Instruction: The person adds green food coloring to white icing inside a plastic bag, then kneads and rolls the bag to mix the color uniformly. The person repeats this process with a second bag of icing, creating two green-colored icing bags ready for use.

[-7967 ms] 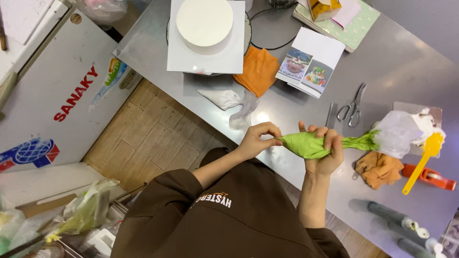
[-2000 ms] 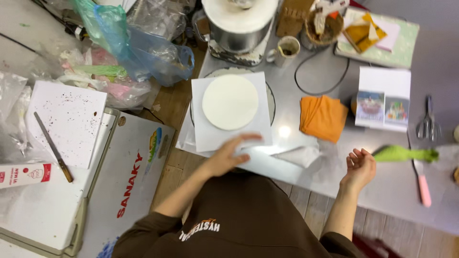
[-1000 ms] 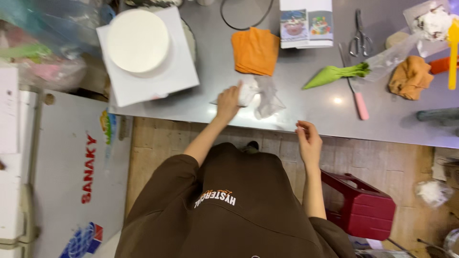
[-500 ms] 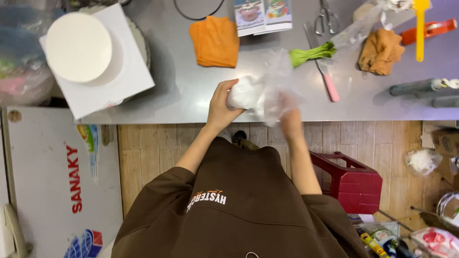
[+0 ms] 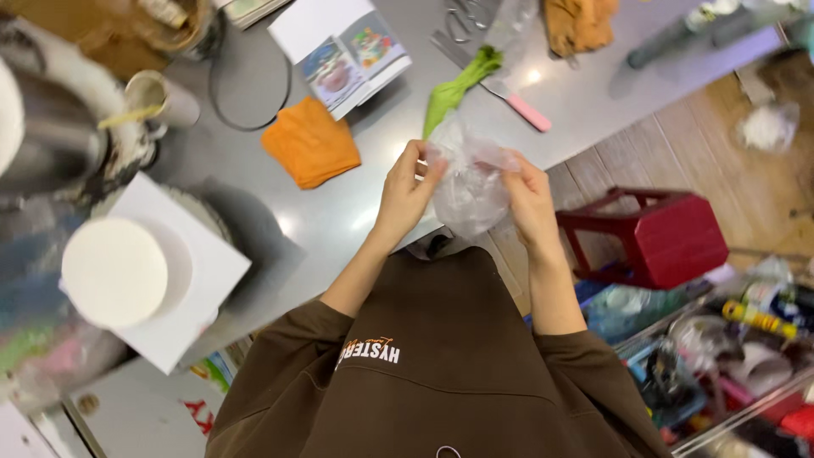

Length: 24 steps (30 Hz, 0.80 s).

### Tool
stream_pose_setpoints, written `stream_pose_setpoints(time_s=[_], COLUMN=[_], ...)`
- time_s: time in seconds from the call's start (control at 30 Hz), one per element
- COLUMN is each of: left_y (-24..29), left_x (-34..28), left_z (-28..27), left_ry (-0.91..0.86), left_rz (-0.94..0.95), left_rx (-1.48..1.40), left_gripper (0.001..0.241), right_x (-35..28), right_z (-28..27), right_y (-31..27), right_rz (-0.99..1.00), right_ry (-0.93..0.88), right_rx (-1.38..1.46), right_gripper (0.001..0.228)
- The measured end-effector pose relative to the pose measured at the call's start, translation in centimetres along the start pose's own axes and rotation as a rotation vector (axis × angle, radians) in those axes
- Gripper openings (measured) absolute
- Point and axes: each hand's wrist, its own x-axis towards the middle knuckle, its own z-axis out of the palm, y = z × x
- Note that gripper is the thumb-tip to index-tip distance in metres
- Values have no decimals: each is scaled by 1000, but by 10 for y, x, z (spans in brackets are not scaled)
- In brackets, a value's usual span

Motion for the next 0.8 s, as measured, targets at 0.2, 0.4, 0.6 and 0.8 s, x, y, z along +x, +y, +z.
stream_pose_setpoints(time_s=[0.2,0.4,0.6,0.8], left_y=[-42,-68,-20,-11], left_x=[29,56,69,98], left_z=[48,115,170,246], left_ry=[-314,-551,-776,-742], left_rz=[-443,-388,-686,-426], left_rx=[-1114,-1471,-1076,-1349], left_gripper=[16,27,46,43], right_x=[-37,-53,-30,-4], right_z=[-73,-112,-181,-243], right_y=[52,55,-1,-32], right_rz=[152,256,-118,-175], right_ry=[101,394,-78,-223], right_rx=[1069,1094,1408,1219], right_gripper=[33,48,54,82])
